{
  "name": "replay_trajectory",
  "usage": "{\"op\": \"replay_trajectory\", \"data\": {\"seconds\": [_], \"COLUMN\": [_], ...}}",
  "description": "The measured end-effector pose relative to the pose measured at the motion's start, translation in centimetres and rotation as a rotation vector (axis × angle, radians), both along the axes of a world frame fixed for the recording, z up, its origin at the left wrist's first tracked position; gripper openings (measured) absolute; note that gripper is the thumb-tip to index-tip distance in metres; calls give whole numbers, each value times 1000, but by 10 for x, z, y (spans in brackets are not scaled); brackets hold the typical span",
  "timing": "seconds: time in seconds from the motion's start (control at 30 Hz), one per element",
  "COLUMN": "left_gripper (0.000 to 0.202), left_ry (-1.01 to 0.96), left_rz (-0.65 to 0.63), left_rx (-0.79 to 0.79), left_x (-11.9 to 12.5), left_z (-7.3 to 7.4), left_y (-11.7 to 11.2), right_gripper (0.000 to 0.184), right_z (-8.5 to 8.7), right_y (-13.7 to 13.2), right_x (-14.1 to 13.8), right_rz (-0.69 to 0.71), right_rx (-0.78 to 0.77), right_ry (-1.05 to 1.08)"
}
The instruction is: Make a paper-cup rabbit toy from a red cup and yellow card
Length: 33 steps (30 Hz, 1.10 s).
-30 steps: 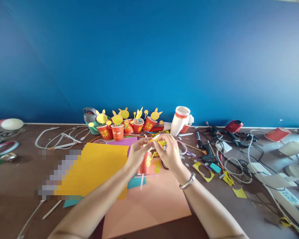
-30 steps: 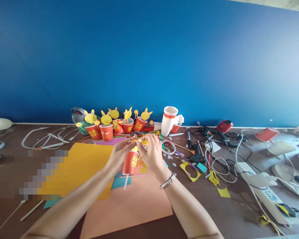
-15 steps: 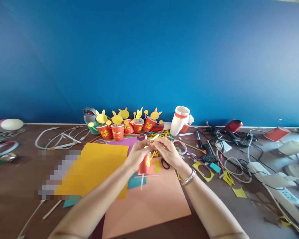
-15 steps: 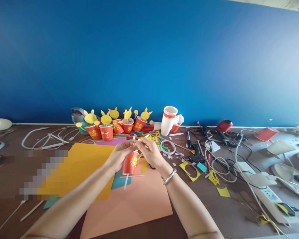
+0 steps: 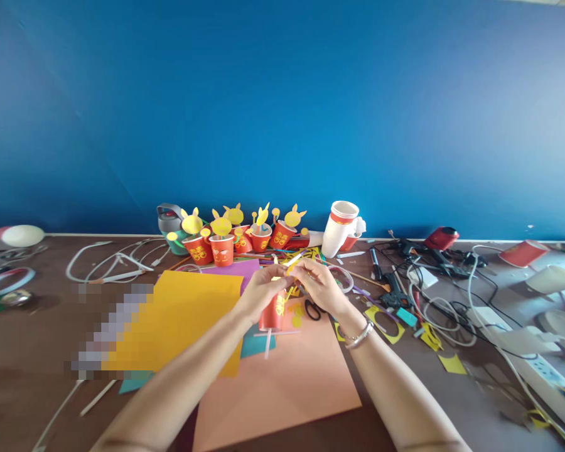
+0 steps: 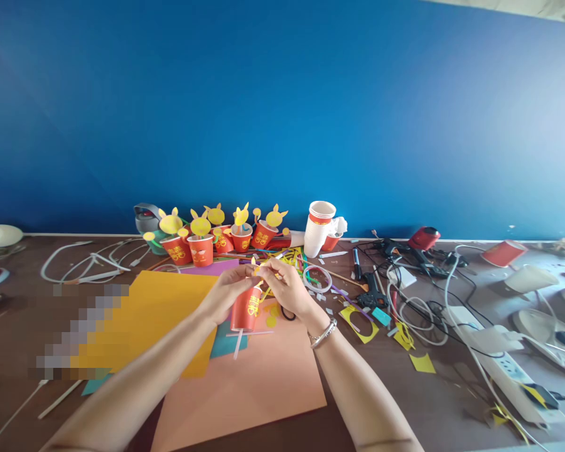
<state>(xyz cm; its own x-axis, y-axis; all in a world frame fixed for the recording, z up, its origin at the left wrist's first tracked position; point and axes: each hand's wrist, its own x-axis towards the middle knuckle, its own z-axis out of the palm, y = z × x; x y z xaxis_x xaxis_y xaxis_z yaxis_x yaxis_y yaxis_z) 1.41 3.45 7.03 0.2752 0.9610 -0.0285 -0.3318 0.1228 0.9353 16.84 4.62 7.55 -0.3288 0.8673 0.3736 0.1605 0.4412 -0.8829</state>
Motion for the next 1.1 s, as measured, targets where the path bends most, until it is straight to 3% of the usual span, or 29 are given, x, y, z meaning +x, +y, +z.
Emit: {"op": "replay_trajectory", "data": {"seconds": [0.2, 0.33, 0.4, 0.5, 0.63, 0.87, 1.1], "left_gripper": [18, 19, 19, 19, 17, 8, 7], "left_ry": [7, 25, 87, 194, 291, 480, 538], "left_rz": [29, 49, 124, 241, 274, 297, 319], "left_rx": [48, 39, 74, 141, 218, 335, 403], "left_x": [0, -1, -2, -3, -5, -5, -5], "left_z": [5, 3, 1, -3, -3, 2, 1], "left_y": [-2, 1, 3, 7, 7, 4, 3], "right_gripper": [30, 30, 24, 14, 13, 13, 13], "right_z": [-3, -2, 0, 3, 3, 2, 7], "right_y": [2, 2, 0, -4, -7, -5, -3], "right_x": [-1, -1, 0, 0, -1, 0, 4], "right_rz": [34, -8, -115, -302, -341, -289, -209], "right_rx": [-118, -60, 35, 306, 575, 537, 460], "right_ry": [131, 80, 14, -137, -371, -420, -390]}}
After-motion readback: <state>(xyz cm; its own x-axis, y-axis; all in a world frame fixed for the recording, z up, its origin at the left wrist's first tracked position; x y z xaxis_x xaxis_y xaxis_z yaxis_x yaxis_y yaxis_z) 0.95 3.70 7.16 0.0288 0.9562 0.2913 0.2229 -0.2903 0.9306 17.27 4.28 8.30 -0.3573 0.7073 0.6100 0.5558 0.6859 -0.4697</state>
